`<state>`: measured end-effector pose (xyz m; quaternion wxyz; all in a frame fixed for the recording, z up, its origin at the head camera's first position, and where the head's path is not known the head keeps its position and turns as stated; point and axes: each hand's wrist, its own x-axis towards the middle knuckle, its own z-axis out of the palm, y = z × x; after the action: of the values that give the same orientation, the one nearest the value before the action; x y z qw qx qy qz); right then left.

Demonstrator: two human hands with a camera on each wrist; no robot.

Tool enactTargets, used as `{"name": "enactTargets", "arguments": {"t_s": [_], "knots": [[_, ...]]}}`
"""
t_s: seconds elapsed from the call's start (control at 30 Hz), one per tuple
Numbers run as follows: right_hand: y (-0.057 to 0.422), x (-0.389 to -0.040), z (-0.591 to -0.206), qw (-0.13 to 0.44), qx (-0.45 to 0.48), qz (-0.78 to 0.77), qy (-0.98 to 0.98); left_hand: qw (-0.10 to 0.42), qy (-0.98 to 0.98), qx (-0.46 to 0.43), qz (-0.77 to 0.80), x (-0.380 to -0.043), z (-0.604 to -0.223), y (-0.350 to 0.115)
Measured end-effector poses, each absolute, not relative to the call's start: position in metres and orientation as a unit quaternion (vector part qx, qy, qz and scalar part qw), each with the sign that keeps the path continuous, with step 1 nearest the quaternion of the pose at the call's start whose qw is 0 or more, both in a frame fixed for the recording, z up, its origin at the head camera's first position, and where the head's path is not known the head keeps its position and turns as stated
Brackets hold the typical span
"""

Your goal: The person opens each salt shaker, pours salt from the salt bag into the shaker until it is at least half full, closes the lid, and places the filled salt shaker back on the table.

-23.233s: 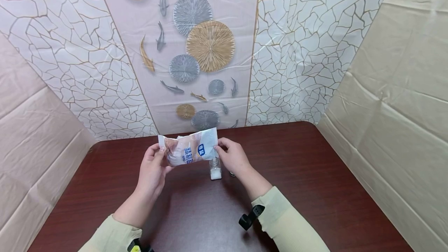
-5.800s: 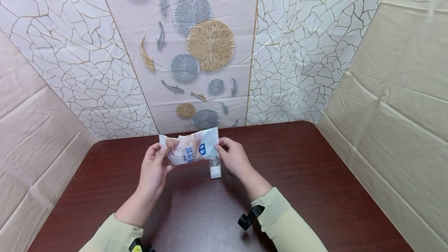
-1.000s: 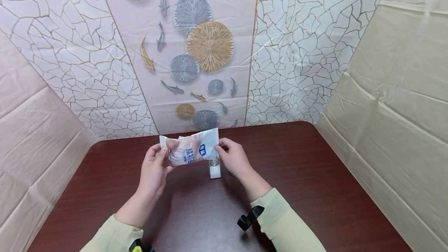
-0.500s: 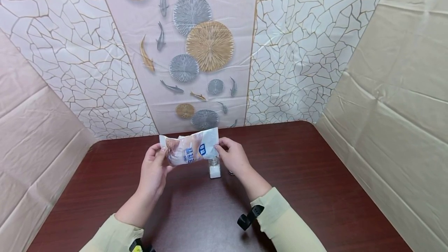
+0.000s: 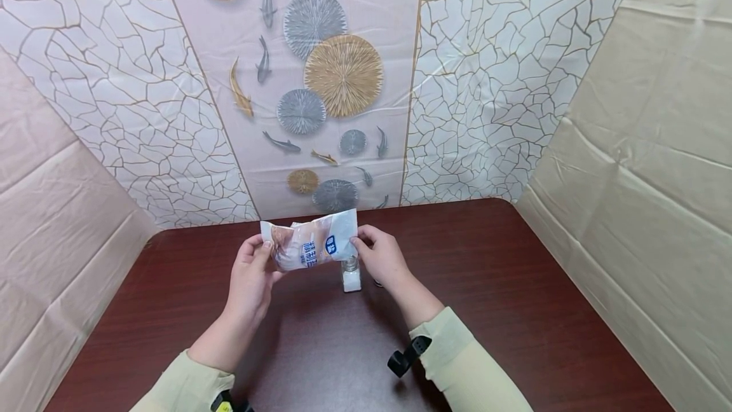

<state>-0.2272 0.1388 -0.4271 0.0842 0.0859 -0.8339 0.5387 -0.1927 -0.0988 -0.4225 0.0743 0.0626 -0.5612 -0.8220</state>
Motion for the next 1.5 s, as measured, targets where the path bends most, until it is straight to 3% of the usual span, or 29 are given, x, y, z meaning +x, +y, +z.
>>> {"name": "enactTargets", "arguments": {"t_s": [1.5], "knots": [[0.1386,-0.2283,-0.4302,0.077,0.077,0.535,-0.838,0.078,-0.549,0.046,-0.831,-0.1934,-0.4242,-0.0971]]}}
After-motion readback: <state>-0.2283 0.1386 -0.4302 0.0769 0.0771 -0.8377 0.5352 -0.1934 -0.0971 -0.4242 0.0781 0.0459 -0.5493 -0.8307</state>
